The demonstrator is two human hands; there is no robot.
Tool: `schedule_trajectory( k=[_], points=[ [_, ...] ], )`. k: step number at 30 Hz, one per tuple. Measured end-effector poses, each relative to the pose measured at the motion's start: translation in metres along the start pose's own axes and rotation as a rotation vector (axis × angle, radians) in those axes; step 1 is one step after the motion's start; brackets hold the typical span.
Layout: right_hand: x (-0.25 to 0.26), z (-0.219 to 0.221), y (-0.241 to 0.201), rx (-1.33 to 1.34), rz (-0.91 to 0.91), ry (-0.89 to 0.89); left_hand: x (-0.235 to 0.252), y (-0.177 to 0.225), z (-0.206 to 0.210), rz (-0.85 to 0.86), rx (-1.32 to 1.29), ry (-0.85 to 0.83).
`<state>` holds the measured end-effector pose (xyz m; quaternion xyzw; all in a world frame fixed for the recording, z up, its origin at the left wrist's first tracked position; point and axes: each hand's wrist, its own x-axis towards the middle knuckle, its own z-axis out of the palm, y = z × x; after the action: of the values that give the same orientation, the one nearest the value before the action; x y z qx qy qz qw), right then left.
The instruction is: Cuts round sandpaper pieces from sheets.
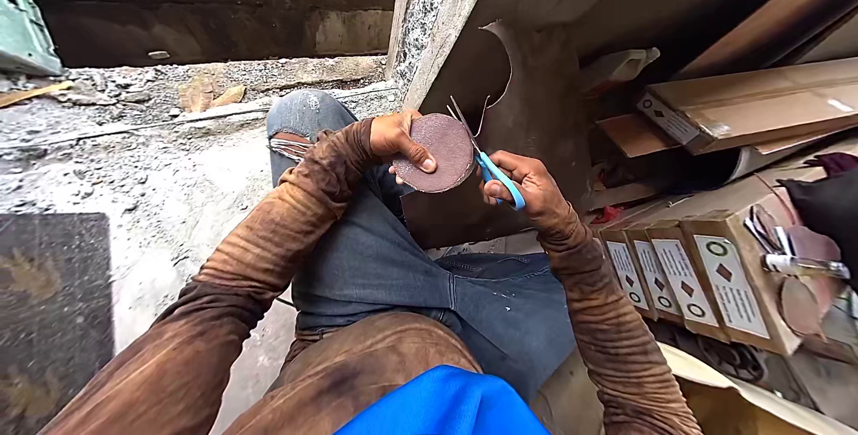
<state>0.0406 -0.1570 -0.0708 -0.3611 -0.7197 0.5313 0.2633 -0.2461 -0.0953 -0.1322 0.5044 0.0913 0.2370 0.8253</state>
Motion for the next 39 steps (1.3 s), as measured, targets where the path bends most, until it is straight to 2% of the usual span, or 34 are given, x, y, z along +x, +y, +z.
schedule_trajectory(
  k=[13, 21, 25, 30, 35, 39],
  points=[
    [0.009, 0.006, 0.014, 0.055, -0.044, -0.098, -0.003, -0.004, -0.002, -0.016, -0.025, -0.031],
    [0.011, 0.011, 0.026, 0.13, -0.063, 0.037, -0.002, -0.007, -0.01, 0.007, -0.051, -0.055],
    [0.017, 0.013, 0.042, 0.234, -0.089, -0.05, -0.006, -0.007, -0.013, 0.014, -0.06, -0.042],
    [0.023, 0.014, 0.035, 0.193, -0.093, -0.134, -0.009, -0.009, -0.014, -0.059, -0.039, -0.009],
    [0.02, 0.009, 0.033, 0.105, -0.054, -0.047, -0.007, -0.01, -0.018, -0.041, -0.068, -0.057],
    [0.015, 0.013, 0.044, 0.194, -0.066, -0.022, -0.009, -0.009, -0.019, -0.08, -0.055, -0.036]
  ],
)
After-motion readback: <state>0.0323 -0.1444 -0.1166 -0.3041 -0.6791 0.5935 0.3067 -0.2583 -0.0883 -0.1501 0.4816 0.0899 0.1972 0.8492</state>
